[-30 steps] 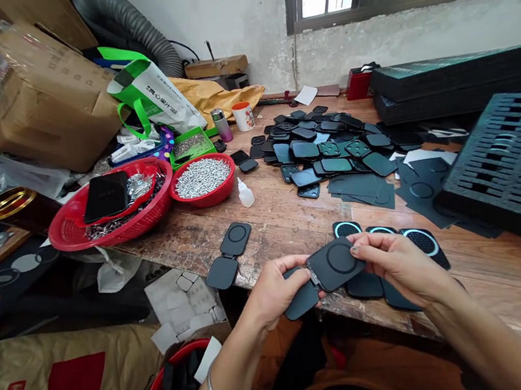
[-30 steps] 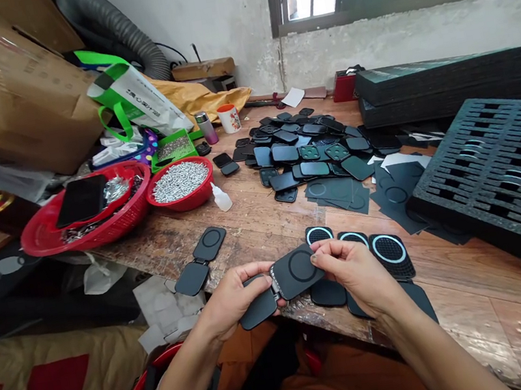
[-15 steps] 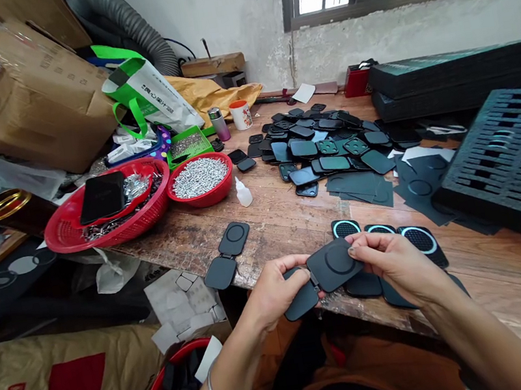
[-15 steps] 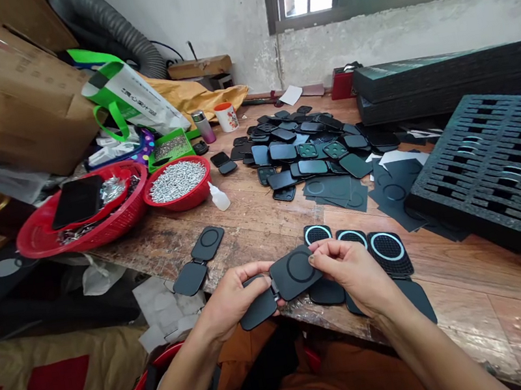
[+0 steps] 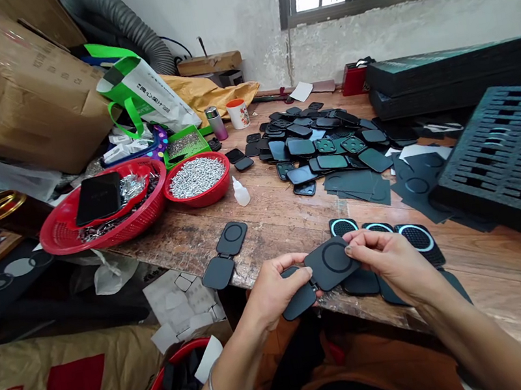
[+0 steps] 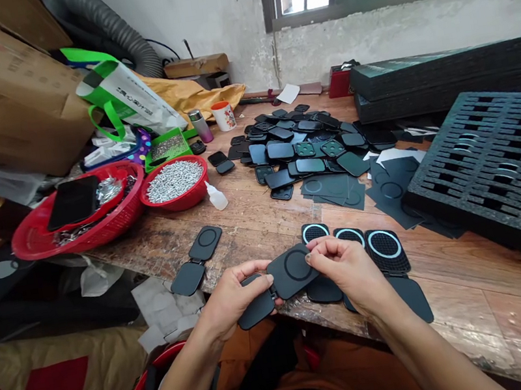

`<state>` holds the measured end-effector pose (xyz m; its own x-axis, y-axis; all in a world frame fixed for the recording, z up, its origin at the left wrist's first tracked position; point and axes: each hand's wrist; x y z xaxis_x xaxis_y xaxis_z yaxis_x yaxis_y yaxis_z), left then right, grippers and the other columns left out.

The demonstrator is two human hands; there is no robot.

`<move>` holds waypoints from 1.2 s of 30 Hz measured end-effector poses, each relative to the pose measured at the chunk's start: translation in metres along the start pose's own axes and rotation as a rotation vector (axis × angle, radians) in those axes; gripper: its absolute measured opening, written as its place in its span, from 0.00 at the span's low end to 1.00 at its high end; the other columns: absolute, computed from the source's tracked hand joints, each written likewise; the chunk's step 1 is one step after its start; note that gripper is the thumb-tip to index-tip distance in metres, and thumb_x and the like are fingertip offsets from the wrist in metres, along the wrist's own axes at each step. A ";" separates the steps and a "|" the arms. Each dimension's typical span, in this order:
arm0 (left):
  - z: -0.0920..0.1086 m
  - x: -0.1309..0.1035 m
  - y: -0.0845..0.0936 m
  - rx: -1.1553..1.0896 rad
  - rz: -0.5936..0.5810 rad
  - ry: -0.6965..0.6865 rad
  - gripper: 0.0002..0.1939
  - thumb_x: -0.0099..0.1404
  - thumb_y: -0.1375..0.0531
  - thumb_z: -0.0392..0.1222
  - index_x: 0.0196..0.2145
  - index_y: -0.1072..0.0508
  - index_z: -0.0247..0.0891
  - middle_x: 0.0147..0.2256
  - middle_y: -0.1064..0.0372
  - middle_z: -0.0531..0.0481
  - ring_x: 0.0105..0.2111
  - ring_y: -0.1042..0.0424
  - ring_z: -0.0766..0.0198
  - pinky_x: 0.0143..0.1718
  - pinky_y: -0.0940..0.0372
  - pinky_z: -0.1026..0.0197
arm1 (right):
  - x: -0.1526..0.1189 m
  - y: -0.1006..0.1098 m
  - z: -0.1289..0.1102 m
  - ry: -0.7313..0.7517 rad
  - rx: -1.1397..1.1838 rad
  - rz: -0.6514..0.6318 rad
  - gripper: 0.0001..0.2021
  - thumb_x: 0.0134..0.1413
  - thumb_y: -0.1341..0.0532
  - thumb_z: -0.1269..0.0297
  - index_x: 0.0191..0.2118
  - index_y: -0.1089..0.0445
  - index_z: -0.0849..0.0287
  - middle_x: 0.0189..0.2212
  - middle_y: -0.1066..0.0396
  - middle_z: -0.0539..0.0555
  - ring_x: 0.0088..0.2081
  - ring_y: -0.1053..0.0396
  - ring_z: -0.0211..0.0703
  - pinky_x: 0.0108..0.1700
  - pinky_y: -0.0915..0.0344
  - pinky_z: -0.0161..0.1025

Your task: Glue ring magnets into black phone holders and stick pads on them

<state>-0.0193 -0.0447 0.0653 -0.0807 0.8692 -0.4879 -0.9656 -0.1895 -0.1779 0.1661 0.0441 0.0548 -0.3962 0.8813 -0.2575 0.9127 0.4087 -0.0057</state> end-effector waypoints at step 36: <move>0.000 -0.005 -0.006 0.073 0.049 -0.102 0.19 0.56 0.37 0.43 0.45 0.26 0.33 0.26 0.26 0.48 0.25 0.25 0.59 0.24 0.31 0.64 | -0.008 -0.011 0.001 0.315 -0.272 0.172 0.11 0.49 0.37 0.57 0.22 0.32 0.56 0.35 0.34 0.56 0.40 0.35 0.47 0.37 0.37 0.38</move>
<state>-0.0136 -0.0475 0.0688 -0.1497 0.9022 -0.4045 -0.9749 -0.2029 -0.0918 0.1595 0.0328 0.0562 -0.2907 0.9539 0.0749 0.9250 0.2601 0.2768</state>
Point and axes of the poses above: each hand's wrist, its own x-axis towards the middle knuckle, its own y-axis out of the back of the hand, z = x × y
